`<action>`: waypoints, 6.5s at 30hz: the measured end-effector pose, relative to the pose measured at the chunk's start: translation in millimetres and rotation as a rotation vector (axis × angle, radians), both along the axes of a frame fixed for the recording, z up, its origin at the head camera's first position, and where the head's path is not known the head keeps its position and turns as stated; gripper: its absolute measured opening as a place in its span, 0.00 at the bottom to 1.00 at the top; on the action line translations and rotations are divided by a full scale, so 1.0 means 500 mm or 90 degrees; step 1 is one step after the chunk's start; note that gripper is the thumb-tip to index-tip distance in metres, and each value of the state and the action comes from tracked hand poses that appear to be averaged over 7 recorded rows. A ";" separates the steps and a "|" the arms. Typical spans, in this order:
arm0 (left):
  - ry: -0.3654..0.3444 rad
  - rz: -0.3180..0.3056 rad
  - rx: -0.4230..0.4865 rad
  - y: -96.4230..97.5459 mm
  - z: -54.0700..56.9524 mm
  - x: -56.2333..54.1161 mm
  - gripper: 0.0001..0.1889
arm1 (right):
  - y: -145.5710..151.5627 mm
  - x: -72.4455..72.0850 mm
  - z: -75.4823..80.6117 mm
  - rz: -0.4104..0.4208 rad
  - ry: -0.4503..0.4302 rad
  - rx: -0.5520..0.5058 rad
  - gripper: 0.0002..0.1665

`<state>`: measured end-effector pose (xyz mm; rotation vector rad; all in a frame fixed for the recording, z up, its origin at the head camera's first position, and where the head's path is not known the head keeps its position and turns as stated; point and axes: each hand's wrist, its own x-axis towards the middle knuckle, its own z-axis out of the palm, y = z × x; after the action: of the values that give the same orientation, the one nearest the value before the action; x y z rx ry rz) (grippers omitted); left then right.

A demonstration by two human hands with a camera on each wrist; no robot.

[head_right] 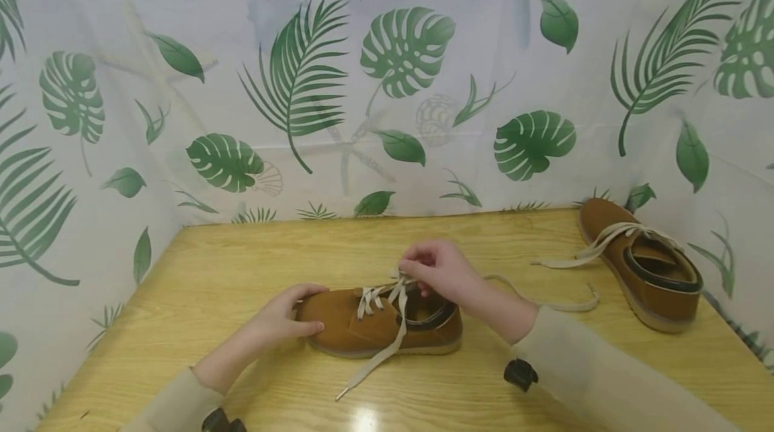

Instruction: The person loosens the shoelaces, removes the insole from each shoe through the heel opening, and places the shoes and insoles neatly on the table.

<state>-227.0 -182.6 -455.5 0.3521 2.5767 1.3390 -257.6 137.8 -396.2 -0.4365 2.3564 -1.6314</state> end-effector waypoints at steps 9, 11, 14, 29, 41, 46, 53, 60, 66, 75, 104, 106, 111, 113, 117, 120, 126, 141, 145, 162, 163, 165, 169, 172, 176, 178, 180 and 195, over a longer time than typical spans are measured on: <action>0.001 -0.018 0.007 -0.001 0.007 0.004 0.31 | 0.028 -0.010 0.012 0.037 -0.090 -0.191 0.14; -0.001 -0.015 0.010 -0.002 0.007 0.005 0.31 | 0.036 -0.011 0.016 0.051 -0.111 -0.225 0.17; -0.005 -0.010 0.012 -0.001 0.008 0.008 0.31 | 0.043 -0.012 0.018 0.077 -0.125 -0.230 0.17; -0.016 -0.009 0.020 0.000 0.013 0.013 0.31 | 0.057 -0.012 0.030 0.111 -0.060 -0.170 0.13; -0.014 -0.011 0.015 -0.002 0.011 0.010 0.32 | 0.070 -0.017 0.043 0.023 -0.100 -0.258 0.15; -0.010 -0.010 0.012 -0.002 0.010 0.011 0.31 | 0.082 -0.027 0.047 0.004 -0.131 -0.299 0.17; 0.000 -0.006 0.002 -0.002 0.010 0.010 0.31 | 0.103 -0.030 0.055 0.050 -0.106 -0.351 0.19; 0.000 -0.007 -0.001 0.000 0.011 0.009 0.31 | 0.119 -0.026 0.055 0.069 -0.129 -0.375 0.15; 0.003 -0.008 -0.001 -0.001 0.006 0.007 0.31 | 0.134 -0.031 0.058 0.044 -0.149 -0.402 0.15; 0.007 -0.010 -0.008 -0.001 0.007 0.004 0.31 | 0.149 -0.037 0.063 0.006 -0.154 -0.445 0.19; 0.003 -0.025 -0.004 -0.002 0.014 0.008 0.31 | 0.189 -0.061 0.066 -0.056 -0.143 -0.577 0.18; 0.004 -0.024 -0.006 -0.001 0.015 0.008 0.31 | 0.192 -0.062 0.068 -0.060 -0.143 -0.588 0.16; 0.002 -0.023 -0.005 -0.002 0.015 0.009 0.31 | 0.200 -0.061 0.078 -0.068 -0.142 -0.608 0.15; 0.001 -0.022 -0.002 -0.002 0.015 0.009 0.32 | 0.205 -0.060 0.080 -0.074 -0.141 -0.612 0.14; 0.002 -0.024 -0.002 -0.002 0.014 0.009 0.32 | 0.213 -0.058 0.082 -0.079 -0.145 -0.623 0.09; 0.005 -0.026 -0.005 -0.002 0.014 0.008 0.31 | 0.218 -0.058 0.083 -0.074 -0.146 -0.633 0.12; 0.005 -0.026 -0.006 -0.002 0.015 0.009 0.31 | 0.228 -0.059 0.091 -0.080 -0.166 -0.660 0.21; 0.003 -0.025 -0.007 -0.002 0.013 0.007 0.31 | 0.282 -0.073 0.094 -0.106 -0.229 -0.739 0.18; 0.005 -0.020 -0.010 -0.002 0.012 0.005 0.31 | 0.298 -0.079 0.091 -0.096 -0.232 -0.751 0.19; 0.005 -0.018 -0.009 -0.003 0.013 0.005 0.31 | 0.349 -0.078 0.043 -0.177 -0.279 -0.647 0.15; 0.006 -0.019 -0.008 -0.003 0.012 0.004 0.31 | 0.351 -0.076 0.038 -0.179 -0.271 -0.615 0.17; 0.006 -0.020 -0.008 -0.003 0.011 0.004 0.31 | 0.356 -0.071 0.028 -0.178 -0.252 -0.546 0.19; 0.007 -0.022 -0.010 -0.003 0.011 0.005 0.31 | 0.363 -0.063 0.006 -0.184 -0.226 -0.440 0.18; 0.007 -0.023 -0.012 -0.003 0.012 0.005 0.31 | 0.368 -0.062 -0.007 -0.195 -0.222 -0.405 0.16; 0.006 -0.026 -0.011 -0.004 0.013 0.006 0.31 | 0.373 -0.064 -0.019 -0.201 -0.234 -0.386 0.12; 0.004 -0.026 -0.010 -0.004 0.013 0.006 0.31 | 0.374 -0.064 -0.024 -0.202 -0.240 -0.381 0.09; 0.004 -0.026 -0.009 -0.004 0.013 0.006 0.31 | 0.375 -0.064 -0.030 -0.198 -0.242 -0.382 0.09; 0.002 -0.028 0.000 -0.005 0.005 0.001 0.31 | 0.380 -0.063 -0.075 -0.147 -0.254 -0.331 0.18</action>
<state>-226.7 -185.3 -453.3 0.4086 2.5563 1.3236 -289.3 327.9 -433.6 0.0823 1.7317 -2.1987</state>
